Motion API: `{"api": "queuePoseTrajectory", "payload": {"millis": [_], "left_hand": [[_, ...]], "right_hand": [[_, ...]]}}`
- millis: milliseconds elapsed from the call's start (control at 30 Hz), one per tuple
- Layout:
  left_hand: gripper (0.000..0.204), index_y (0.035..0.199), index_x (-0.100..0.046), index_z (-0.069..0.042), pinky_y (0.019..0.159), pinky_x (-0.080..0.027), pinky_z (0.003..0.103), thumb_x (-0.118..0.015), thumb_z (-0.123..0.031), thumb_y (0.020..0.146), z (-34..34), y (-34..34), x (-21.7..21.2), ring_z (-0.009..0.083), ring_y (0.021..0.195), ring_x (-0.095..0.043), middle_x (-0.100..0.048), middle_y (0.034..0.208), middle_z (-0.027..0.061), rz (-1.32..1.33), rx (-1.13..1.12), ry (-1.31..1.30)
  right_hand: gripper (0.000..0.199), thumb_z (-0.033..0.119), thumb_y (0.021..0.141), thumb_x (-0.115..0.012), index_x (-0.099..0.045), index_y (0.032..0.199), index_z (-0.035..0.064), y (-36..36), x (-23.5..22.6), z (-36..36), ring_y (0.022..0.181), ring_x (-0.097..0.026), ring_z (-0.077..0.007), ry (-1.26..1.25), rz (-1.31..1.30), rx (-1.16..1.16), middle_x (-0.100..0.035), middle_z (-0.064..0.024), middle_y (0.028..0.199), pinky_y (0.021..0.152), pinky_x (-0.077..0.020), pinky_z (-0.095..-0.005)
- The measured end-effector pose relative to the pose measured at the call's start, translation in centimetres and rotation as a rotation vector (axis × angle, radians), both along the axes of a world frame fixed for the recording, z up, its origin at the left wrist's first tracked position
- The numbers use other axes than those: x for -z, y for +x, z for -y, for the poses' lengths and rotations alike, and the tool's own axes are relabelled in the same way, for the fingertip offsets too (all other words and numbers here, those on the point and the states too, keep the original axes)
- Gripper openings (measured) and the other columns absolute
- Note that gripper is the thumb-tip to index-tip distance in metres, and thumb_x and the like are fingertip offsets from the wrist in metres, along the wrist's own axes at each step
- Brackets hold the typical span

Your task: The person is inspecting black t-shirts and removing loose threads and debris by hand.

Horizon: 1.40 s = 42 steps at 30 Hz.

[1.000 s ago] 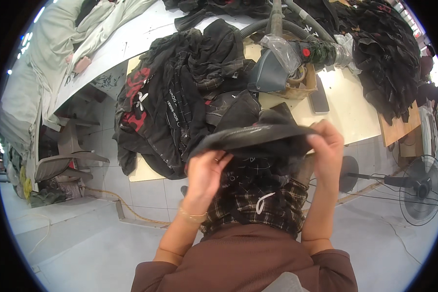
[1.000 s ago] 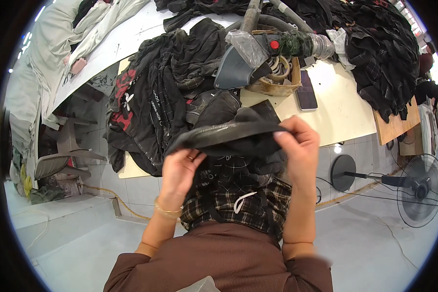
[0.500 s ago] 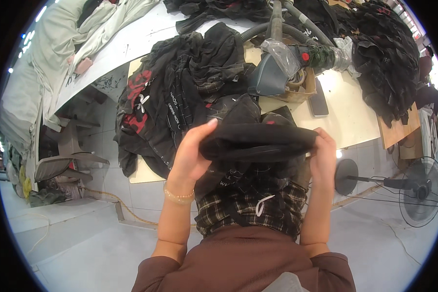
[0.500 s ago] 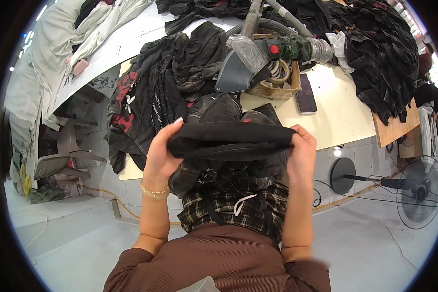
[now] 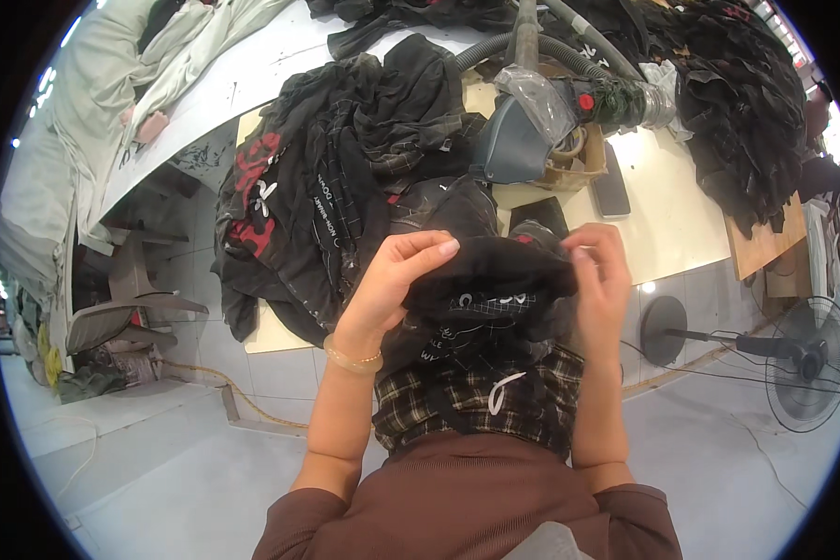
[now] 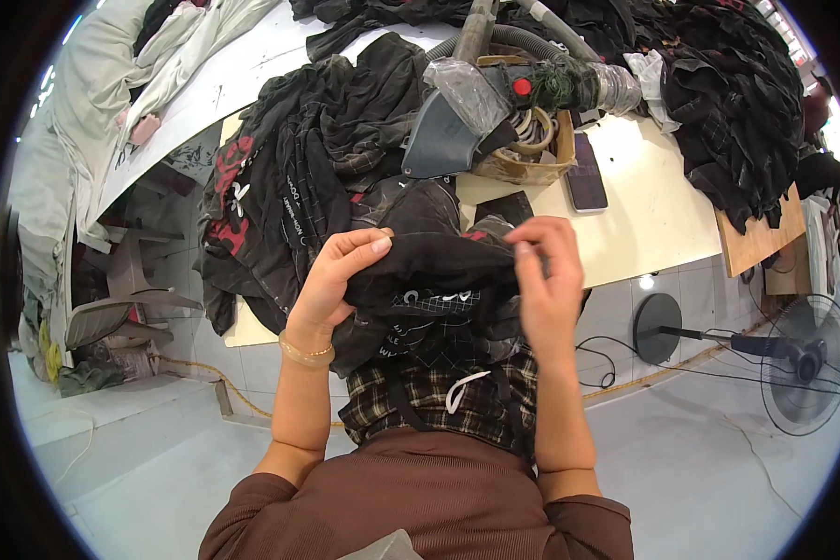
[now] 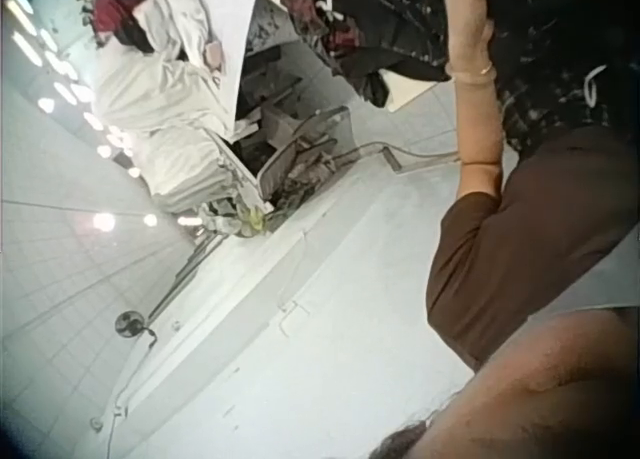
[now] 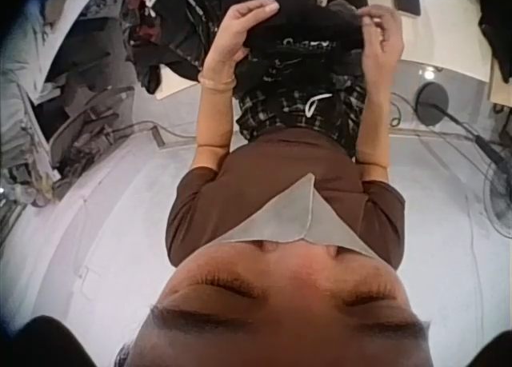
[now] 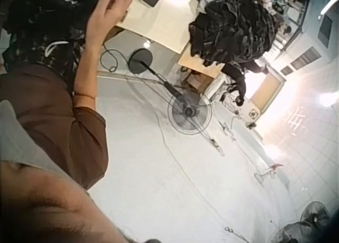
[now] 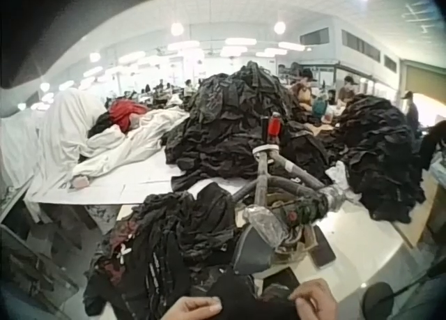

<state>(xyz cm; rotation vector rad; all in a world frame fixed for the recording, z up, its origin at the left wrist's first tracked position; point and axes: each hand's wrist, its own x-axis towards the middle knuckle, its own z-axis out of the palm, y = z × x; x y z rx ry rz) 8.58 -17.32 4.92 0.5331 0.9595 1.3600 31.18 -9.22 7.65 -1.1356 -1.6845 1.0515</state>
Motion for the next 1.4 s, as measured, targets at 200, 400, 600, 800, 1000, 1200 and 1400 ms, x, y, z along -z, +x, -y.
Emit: {"api": "queuePoseTrajectory", "payload": {"millis": [200,400,600,800,1000,1200,1400], "left_hand": [[0.018,0.103,-0.066,0.003,0.079,-0.046,0.02,-0.065,-0.007,0.088,0.0,1.1,-1.6,0.0051,0.087,-0.058,-0.066,0.095,0.0003,-0.167,0.025,0.058],[0.029,0.113,-0.056,0.0,0.08,-0.044,0.018,-0.063,0.0,0.085,0.0,1.4,-2.2,0.0051,0.089,-0.056,-0.062,0.099,0.0022,-0.279,-0.016,0.113],[0.031,0.115,-0.049,-0.005,0.069,-0.041,0.017,-0.062,-0.001,0.087,-0.3,1.5,-2.4,0.0032,0.082,-0.052,-0.061,0.096,0.0033,-0.215,-0.013,0.136],[0.029,0.111,-0.051,-0.004,0.075,-0.043,0.019,-0.066,-0.002,0.086,-0.2,1.1,-2.0,0.0052,0.087,-0.054,-0.06,0.098,0.0036,-0.248,-0.045,0.114],[0.033,0.108,-0.054,-0.003,0.092,-0.041,0.026,-0.072,-0.003,0.08,-0.2,1.3,-2.5,0.0105,0.1,-0.052,-0.057,0.102,0.0039,-0.504,-0.084,0.232],[0.032,0.107,-0.052,-0.002,0.091,-0.041,0.026,-0.071,-0.003,0.081,-0.3,1.2,-2.2,0.0107,0.098,-0.052,-0.056,0.102,0.0037,-0.486,-0.079,0.237],[0.033,0.105,-0.052,-0.002,0.092,-0.041,0.026,-0.074,-0.005,0.08,-0.2,1.2,-2.1,0.0108,0.101,-0.052,-0.055,0.101,0.003,-0.508,-0.083,0.221]], "right_hand": [[0.011,0.014,0.081,-0.071,-0.067,0.083,0.0038,-4.8,-1.5,1.7,0.085,-0.05,-0.022,0.179,0.208,-0.232,-0.06,-0.0049,0.085,0.075,-0.0394,-0.0336],[0.013,0.008,0.081,-0.07,-0.065,0.082,-0.0036,-5.7,-1.0,1.4,0.072,-0.051,-0.0197,-0.028,0.06,-0.229,-0.061,-0.0072,0.078,0.067,-0.0411,-0.031],[0.013,0.008,0.085,-0.067,-0.065,0.081,-0.0044,-5.7,0.4,1.0,0.069,-0.047,-0.0095,-0.189,-0.266,-0.16,-0.059,-0.0023,0.076,0.064,-0.0379,-0.0245],[0.014,0.012,0.092,-0.061,-0.065,0.085,0.0003,-4.7,-0.5,-0.3,0.072,-0.047,-0.0062,-0.341,-0.501,-0.122,-0.061,0.0008,0.083,0.069,-0.0385,-0.0218],[0.017,0.016,0.09,-0.064,-0.064,0.086,-0.0003,-4.5,-0.5,-0.6,0.078,-0.052,-0.0119,-0.314,-0.148,-0.159,-0.057,-0.0019,0.079,0.075,-0.043,-0.0275],[0.019,0.014,0.078,-0.075,-0.066,0.087,-0.0003,-5.2,-1.5,0.1,0.073,-0.052,-0.0152,-0.048,0.075,-0.305,-0.057,-0.0046,0.077,0.066,-0.043,-0.0285],[0.015,0.016,0.088,-0.068,-0.063,0.085,0.0019,-4.5,-1.0,-0.6,0.069,-0.051,-0.0079,-0.445,-0.24,-0.319,-0.059,-0.0002,0.077,0.062,-0.0392,-0.0232]]}}
